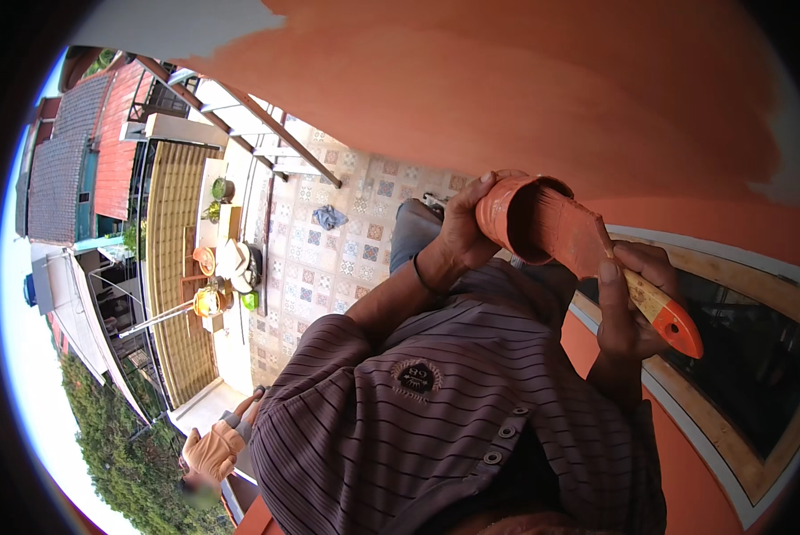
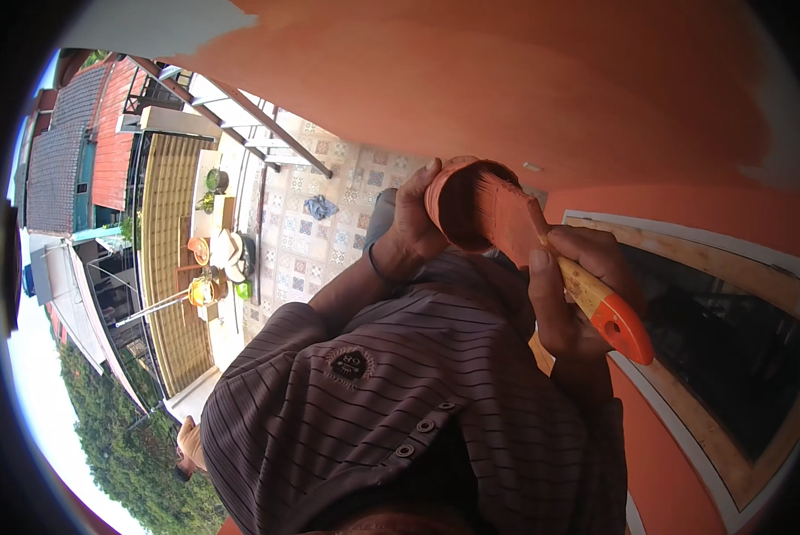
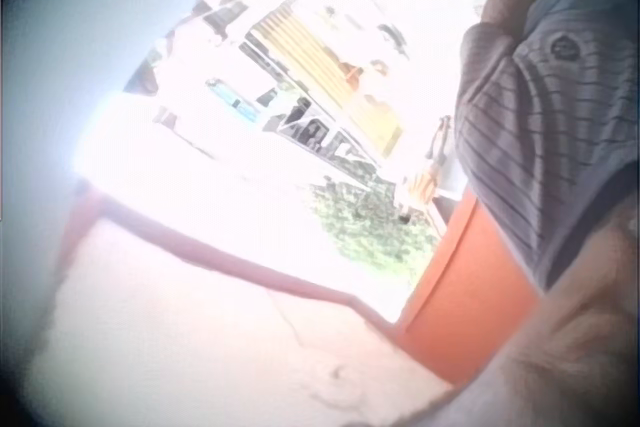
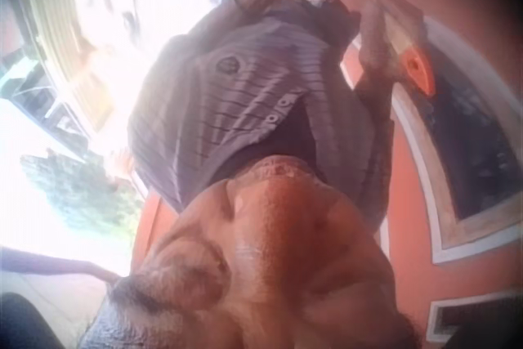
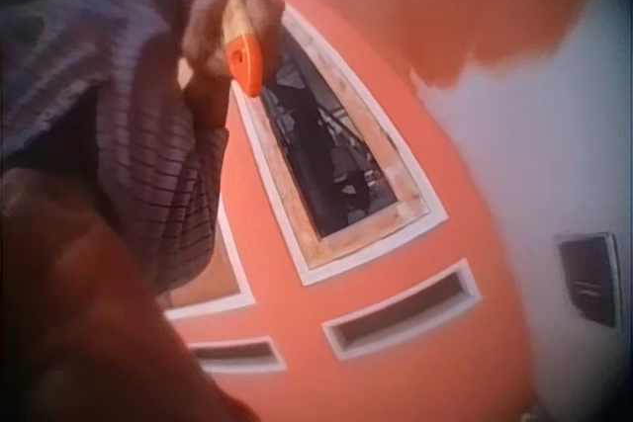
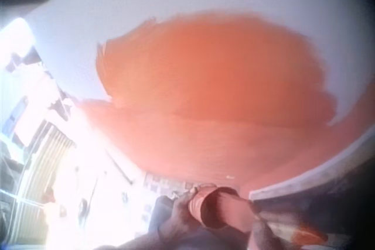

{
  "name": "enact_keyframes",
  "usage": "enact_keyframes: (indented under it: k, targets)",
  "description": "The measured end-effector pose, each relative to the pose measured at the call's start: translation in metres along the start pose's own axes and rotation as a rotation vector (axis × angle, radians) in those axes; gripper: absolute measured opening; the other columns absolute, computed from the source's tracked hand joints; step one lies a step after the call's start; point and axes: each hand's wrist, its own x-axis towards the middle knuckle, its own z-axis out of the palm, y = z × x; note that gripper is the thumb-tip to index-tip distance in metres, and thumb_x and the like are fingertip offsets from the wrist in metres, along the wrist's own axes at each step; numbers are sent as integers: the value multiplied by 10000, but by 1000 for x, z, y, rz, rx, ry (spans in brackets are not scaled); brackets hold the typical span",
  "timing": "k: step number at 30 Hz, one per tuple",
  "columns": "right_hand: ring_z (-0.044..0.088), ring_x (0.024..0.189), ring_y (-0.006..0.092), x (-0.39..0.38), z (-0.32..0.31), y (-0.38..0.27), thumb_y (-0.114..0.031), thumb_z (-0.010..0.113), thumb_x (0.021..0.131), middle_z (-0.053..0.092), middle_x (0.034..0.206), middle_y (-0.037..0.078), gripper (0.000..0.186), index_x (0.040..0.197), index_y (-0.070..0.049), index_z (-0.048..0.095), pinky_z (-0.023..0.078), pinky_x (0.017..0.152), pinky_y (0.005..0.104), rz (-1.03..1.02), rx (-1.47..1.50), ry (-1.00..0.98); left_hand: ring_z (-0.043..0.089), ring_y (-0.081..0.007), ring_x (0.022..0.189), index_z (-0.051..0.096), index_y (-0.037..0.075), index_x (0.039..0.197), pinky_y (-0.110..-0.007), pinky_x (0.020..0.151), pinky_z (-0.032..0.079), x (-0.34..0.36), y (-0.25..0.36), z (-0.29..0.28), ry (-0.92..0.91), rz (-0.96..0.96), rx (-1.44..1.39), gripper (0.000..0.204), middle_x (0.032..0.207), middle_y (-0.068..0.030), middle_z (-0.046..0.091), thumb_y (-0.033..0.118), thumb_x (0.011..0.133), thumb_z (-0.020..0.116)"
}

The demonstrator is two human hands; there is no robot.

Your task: The person paints a ceiling with orange paint using a brush and a small container. They repeatedly dip the brush into the container and apply paint to the ceiling surface, working across different sections.

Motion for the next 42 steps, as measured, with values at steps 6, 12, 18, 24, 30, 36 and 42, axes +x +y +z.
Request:
enact_keyframes:
  k: [6,12,18,24,30,36,42]
  targets:
    - [667,735,126,11,21,-3,94,731,912,708,921,153,151,1056,74,689,524,659,264,-32,-25,-29,693,-284,1213,617,-22,1334,-447,1067,564,-10,10,-4,-1,61,9,564,1309,-178,703,450,1027,647]
    - [670,708,126,9,29,4,58,750,918,700,860,123,151,1060,58,700,520,625,263,-13,-78,-94,706,-290,1191,611,-6,1330,-435,1041,585,-11,10,-1,39,63,55,559,1307,-180,702,449,1008,662]
    - [672,675,152,8,28,18,22,786,906,691,830,115,168,1053,28,704,514,604,276,-63,-143,-112,683,-284,1218,579,-45,1371,-434,1092,547,-6,5,1,1,14,66,600,1313,-184,695,443,1027,629]
    - [670,679,154,8,25,26,23,785,907,689,830,109,164,1047,19,699,513,607,277,-88,-191,-142,688,-283,1202,561,-44,1379,-431,1082,552,0,-1,-3,-8,-19,21,601,1307,-186,692,439,1027,628]
    - [671,759,140,3,12,23,63,746,931,700,907,121,139,1055,62,683,523,653,274,45,9,32,697,-296,1203,603,-11,1354,-455,1083,553,2,0,-3,25,-4,57,561,1326,-172,695,444,1027,639]
    - [646,651,130,3,-6,26,101,721,910,692,900,135,101,1004,85,688,589,585,264,312,270,305,691,-284,1221,624,-21,1365,-469,1097,541,5,-1,-4,87,-61,-2,593,1323,-163,711,469,1032,636]
    - [601,686,115,-5,-6,30,55,694,921,691,925,147,118,1031,94,677,518,592,259,265,224,315,683,-286,1241,623,-21,1372,-472,1102,538,11,-5,-5,78,-94,7,593,1338,-166,707,466,1034,634]
